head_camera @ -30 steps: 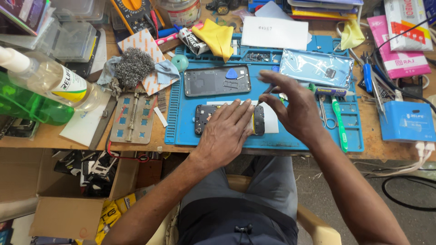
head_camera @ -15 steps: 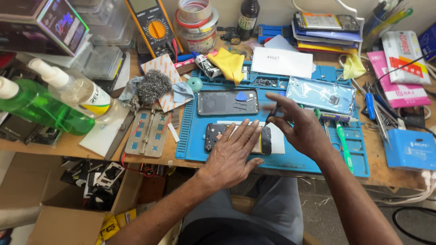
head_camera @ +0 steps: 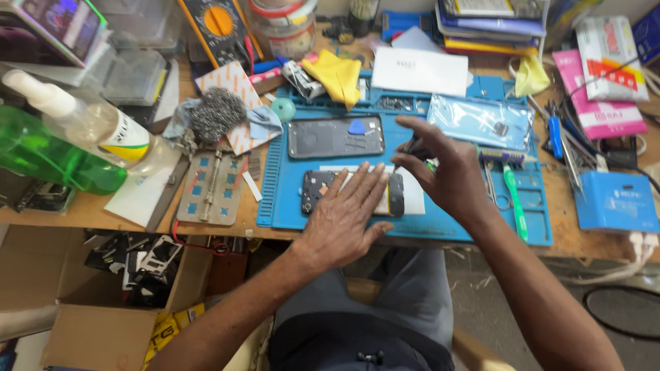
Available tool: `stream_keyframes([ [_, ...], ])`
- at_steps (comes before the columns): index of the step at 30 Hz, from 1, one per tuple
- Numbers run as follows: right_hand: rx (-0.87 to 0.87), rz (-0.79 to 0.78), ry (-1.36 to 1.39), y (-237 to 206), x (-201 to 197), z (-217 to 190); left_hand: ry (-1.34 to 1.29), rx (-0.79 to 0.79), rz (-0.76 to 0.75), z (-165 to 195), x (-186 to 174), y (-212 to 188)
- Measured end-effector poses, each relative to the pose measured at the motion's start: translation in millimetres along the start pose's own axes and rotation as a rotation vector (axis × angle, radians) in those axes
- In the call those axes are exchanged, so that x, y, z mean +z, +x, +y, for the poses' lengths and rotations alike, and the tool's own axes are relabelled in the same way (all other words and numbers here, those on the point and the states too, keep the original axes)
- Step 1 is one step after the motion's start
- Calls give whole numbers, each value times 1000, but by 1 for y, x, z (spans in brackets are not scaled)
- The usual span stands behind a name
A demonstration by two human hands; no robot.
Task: The person first powers on and taps a smartphone to test it, then opens the phone's back cover and uses a screwdriver to pry and loosen the battery inside the device, working on the repair mat.
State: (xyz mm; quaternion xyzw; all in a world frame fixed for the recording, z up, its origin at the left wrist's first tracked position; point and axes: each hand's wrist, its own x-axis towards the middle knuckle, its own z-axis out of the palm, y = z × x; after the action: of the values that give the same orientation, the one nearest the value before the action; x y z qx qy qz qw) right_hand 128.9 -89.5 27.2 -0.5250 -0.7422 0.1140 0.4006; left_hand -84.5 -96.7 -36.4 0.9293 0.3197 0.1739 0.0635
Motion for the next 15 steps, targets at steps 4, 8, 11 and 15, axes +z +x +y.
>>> stream_keyframes([
  [4, -208, -24, 52, 0, -1, 2, -2, 32, 42, 0, 2, 4],
  [8, -2, 2, -27, -1, -1, 3, 13, 3, -30, 2, 0, 6],
  [11, -71, 0, -21, -4, -3, 4, 31, 9, -47, 2, 0, 6],
  [15, -62, -3, -39, -7, -3, 5, 5, 15, -8, 3, 1, 6],
])
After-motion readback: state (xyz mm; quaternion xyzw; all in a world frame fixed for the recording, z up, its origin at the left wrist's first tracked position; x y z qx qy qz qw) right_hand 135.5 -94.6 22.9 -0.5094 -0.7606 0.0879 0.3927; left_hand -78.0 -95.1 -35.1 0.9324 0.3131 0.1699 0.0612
